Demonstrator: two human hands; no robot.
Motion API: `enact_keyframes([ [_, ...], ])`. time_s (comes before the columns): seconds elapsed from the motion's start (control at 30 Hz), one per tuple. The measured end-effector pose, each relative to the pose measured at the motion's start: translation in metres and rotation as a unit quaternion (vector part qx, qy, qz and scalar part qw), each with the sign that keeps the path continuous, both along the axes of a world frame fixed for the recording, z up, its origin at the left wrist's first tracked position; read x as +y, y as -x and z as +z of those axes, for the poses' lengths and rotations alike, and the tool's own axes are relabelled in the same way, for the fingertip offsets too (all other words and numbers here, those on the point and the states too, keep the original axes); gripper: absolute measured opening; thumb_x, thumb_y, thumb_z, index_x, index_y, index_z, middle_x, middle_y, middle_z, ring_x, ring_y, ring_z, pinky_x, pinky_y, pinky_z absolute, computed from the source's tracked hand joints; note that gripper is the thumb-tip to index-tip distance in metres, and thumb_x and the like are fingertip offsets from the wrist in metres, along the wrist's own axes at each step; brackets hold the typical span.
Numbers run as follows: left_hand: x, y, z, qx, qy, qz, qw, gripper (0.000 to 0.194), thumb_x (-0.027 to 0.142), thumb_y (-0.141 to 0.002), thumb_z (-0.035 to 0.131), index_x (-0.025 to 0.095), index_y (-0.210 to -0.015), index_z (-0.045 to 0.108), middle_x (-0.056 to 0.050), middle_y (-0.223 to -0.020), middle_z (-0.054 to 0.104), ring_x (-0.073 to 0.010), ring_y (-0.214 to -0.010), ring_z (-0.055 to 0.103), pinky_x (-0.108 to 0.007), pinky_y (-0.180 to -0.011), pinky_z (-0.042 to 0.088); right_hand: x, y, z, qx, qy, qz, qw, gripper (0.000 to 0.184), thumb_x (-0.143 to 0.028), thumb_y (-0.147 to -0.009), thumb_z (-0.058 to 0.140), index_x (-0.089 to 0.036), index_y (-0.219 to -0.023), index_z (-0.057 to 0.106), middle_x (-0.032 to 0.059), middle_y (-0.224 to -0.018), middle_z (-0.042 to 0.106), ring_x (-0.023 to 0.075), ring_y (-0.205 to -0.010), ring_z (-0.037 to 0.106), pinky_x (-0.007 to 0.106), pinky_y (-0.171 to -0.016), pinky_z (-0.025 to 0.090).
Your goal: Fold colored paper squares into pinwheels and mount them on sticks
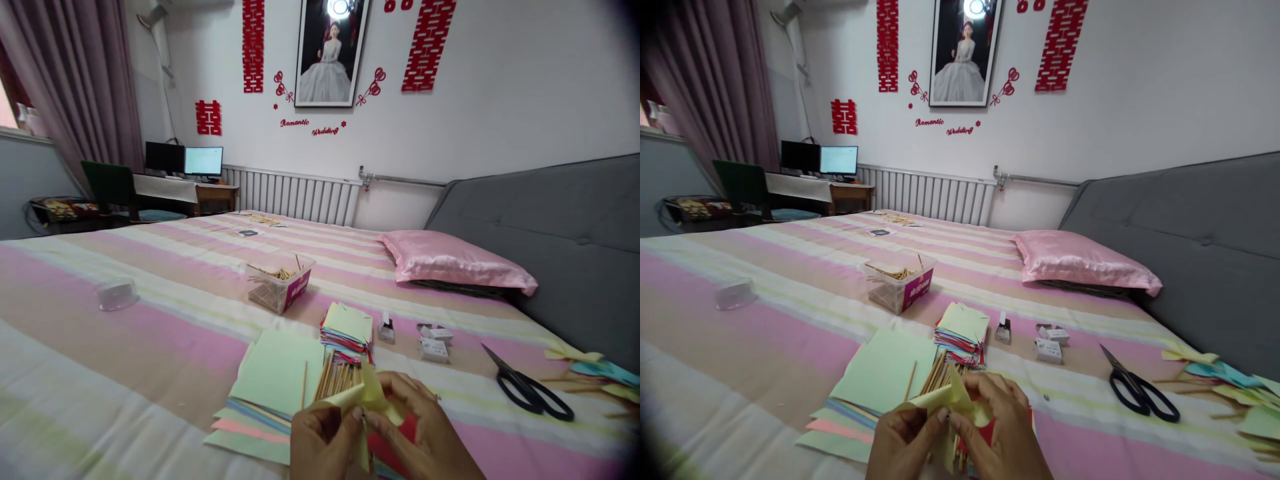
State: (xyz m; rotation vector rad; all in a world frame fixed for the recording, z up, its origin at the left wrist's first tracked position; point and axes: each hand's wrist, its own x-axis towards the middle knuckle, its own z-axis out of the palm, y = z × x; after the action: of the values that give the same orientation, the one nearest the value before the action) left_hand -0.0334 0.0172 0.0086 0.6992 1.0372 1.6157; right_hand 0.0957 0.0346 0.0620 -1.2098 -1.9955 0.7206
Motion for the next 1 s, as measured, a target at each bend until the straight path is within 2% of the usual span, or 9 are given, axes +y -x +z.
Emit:
enact_keyframes([
  [0.07, 0.0, -0.001, -0.003, 0.0, 0.001, 0.004, 1.0, 0.027, 0.033, -0.05, 0.079, 0.008, -0.055, 0.07, -0.004, -0.047, 0.066, -0.0115, -0.047, 0.055, -0.018, -0.045, 0.04, 0.001, 0.0, 0.003, -0.026, 0.002, 0.02, 0.999, 0.014, -0.032, -0.075, 0.055, -0.022, -0.082, 0.063, 0.0065, -0.093, 0.064, 0.0288, -0.098, 0.052, 0.045, -0.09, 0.034],
  [0.13, -0.001, -0.001, -0.003, -0.003, 0.001, -0.019, 1.0, 0.028, 0.033, -0.052, 0.078, 0.008, -0.06, 0.072, -0.007, -0.053, 0.069, -0.0138, -0.051, 0.058, -0.02, -0.048, 0.043, 0.001, 0.0, 0.003, -0.022, 0.009, 0.032, 0.999, 0.013, -0.03, -0.077, 0.052, -0.022, -0.079, 0.062, 0.0052, -0.086, 0.064, 0.0277, -0.095, 0.053, 0.045, -0.09, 0.033],
  [0.23, -0.003, -0.002, 0.002, -0.01, 0.0, -0.044, 0.999, 0.031, 0.036, -0.056, 0.076, 0.008, -0.068, 0.073, -0.01, -0.061, 0.072, -0.0169, -0.055, 0.061, -0.024, -0.053, 0.046, 0.0, 0.001, 0.001, 0.002, 0.018, 0.033, 0.999, 0.015, -0.032, -0.077, 0.05, -0.022, -0.077, 0.062, 0.0032, -0.078, 0.063, 0.0265, -0.088, 0.054, 0.043, -0.087, 0.034],
  [0.37, -0.005, -0.002, 0.009, 0.011, -0.004, -0.053, 0.999, 0.028, 0.037, -0.058, 0.074, 0.009, -0.062, 0.073, -0.008, -0.056, 0.069, -0.0156, -0.052, 0.057, -0.025, -0.052, 0.045, -0.001, 0.002, -0.002, 0.022, 0.033, 0.027, 0.999, 0.018, -0.034, -0.077, 0.05, -0.021, -0.076, 0.062, 0.0036, -0.078, 0.063, 0.026, -0.085, 0.054, 0.04, -0.081, 0.036],
  [0.47, -0.006, -0.003, 0.012, 0.004, -0.015, -0.049, 0.999, 0.027, 0.037, -0.059, 0.074, 0.01, -0.066, 0.073, -0.007, -0.058, 0.069, -0.0164, -0.055, 0.057, -0.024, -0.051, 0.044, -0.002, 0.002, -0.001, 0.024, 0.042, 0.03, 0.998, 0.016, -0.032, -0.077, 0.051, -0.021, -0.075, 0.062, 0.0039, -0.077, 0.063, 0.026, -0.085, 0.054, 0.038, -0.08, 0.038],
  [0.73, -0.004, -0.004, 0.0, 0.063, -0.015, -0.009, 0.998, 0.035, 0.044, -0.057, 0.073, 0.009, -0.055, 0.066, -0.003, -0.049, 0.061, -0.0134, -0.049, 0.052, -0.021, -0.045, 0.038, -0.001, 0.002, -0.004, 0.061, 0.043, 0.02, 0.997, 0.02, -0.027, -0.072, 0.056, -0.02, -0.084, 0.069, 0.005, -0.078, 0.067, 0.0253, -0.082, 0.056, 0.036, -0.08, 0.042],
  [0.83, -0.004, 0.0, 0.0, 0.089, -0.012, -0.033, 0.995, 0.036, 0.044, -0.061, 0.07, 0.009, -0.054, 0.064, -0.003, -0.048, 0.059, -0.013, -0.048, 0.052, -0.021, -0.046, 0.037, -0.001, 0.002, -0.004, 0.057, 0.045, 0.014, 0.997, 0.022, -0.032, -0.073, 0.056, -0.02, -0.084, 0.07, 0.0052, -0.079, 0.068, 0.0255, -0.082, 0.057, 0.034, -0.079, 0.043],
  [1.0, -0.005, 0.006, 0.003, 0.126, -0.016, -0.087, 0.988, 0.035, 0.041, -0.068, 0.066, 0.007, -0.065, 0.067, -0.009, -0.059, 0.067, -0.0156, -0.054, 0.055, -0.023, -0.051, 0.04, -0.001, 0.004, -0.004, 0.068, 0.053, 0.01, 0.996, 0.027, -0.039, -0.073, 0.055, -0.019, -0.084, 0.07, 0.0062, -0.081, 0.069, 0.0256, -0.083, 0.059, 0.034, -0.078, 0.045],
])
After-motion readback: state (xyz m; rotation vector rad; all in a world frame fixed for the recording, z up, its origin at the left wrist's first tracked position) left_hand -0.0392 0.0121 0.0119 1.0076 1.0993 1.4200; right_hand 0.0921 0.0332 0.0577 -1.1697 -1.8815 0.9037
